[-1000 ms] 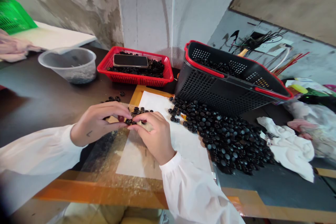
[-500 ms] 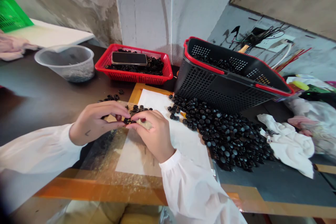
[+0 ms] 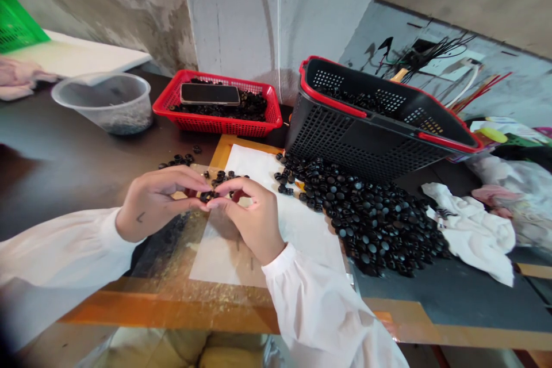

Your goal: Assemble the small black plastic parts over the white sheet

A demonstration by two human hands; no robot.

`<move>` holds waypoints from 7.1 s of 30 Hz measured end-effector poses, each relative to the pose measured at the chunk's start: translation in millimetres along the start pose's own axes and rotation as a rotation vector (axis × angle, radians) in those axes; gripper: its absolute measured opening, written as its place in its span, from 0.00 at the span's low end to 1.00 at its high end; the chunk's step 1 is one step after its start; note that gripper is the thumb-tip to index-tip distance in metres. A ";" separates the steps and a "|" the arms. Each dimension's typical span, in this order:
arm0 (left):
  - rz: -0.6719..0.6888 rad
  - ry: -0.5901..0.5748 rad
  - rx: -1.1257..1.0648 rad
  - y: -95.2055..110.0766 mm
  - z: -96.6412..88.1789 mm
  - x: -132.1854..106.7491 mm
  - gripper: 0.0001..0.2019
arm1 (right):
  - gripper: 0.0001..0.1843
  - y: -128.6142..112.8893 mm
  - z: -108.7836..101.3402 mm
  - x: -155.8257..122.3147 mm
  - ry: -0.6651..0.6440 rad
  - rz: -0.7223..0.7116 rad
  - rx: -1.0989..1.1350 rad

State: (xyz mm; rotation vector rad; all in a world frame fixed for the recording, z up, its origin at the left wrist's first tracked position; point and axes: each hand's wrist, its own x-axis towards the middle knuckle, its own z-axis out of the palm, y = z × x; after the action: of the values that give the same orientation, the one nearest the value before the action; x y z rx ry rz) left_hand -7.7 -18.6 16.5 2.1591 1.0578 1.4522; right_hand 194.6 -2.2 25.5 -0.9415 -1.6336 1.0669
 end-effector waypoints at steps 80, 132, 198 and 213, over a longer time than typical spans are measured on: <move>-0.141 0.034 -0.262 -10.0 6.8 -8.0 0.13 | 0.17 -0.6 9.9 -3.9 -0.215 0.401 0.582; 0.003 0.144 0.505 -72.9 -91.2 8.8 0.13 | 0.21 68.2 -154.1 31.8 0.431 -0.151 -1.097; -0.485 0.098 0.129 -119.7 -59.5 -0.3 0.14 | 0.44 27.4 56.4 351.6 -0.708 -0.213 -1.180; -0.522 0.046 0.120 -119.4 -60.8 1.3 0.11 | 0.29 58.8 41.3 348.1 -0.286 0.156 -0.965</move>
State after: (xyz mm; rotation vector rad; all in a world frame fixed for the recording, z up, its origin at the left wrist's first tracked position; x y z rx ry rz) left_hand -108.9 54.5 -32.0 1.7353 1.6093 1.2171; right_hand 68.5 328.0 63.7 -1.5944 -2.4065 0.4700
